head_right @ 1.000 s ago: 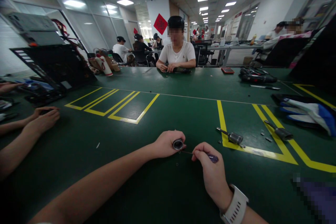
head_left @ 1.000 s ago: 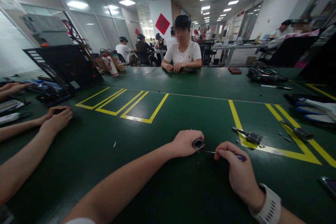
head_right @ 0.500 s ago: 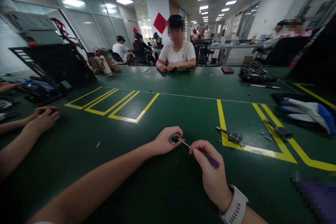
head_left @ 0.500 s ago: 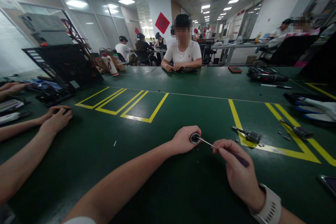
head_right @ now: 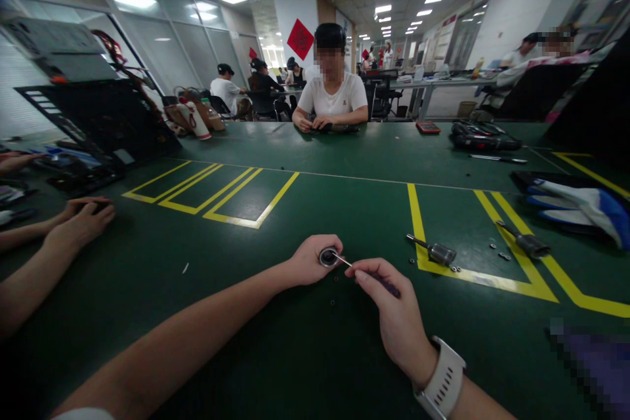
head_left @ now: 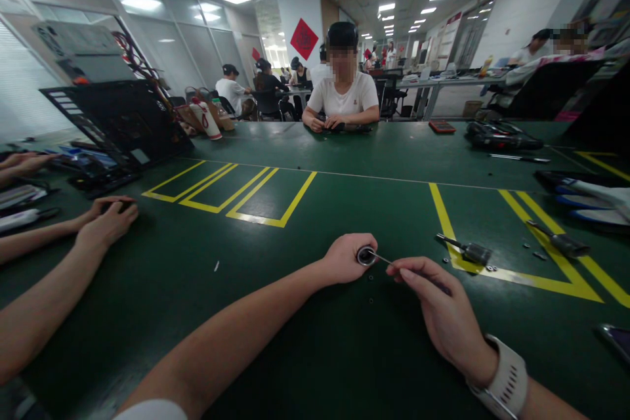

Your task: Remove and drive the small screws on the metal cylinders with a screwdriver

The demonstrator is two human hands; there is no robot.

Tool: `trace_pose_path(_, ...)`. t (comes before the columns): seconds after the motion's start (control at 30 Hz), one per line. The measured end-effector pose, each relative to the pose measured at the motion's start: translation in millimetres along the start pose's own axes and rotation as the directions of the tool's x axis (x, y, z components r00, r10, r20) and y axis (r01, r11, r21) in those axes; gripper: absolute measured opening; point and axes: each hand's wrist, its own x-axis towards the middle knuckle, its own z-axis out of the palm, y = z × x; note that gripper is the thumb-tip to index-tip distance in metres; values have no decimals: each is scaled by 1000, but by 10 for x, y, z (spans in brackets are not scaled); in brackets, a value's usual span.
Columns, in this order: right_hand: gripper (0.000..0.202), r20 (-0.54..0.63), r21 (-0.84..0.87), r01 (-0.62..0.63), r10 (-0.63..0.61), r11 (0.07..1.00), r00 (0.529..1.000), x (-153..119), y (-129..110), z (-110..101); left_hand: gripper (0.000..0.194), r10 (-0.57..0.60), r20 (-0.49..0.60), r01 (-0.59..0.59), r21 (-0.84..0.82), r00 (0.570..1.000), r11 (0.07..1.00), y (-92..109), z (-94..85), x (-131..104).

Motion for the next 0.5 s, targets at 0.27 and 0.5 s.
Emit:
trace_pose_path(0.27,18,9,-226,101,-101,969,995,-62,-19,28,3,15,-29,-13,58,999,998,-27,34,0)
trace_pose_path(0.5,9,-65,54,9,-5,998,998,6,-62,26,7,33,39,-37,99,999,994,16,3,-10)
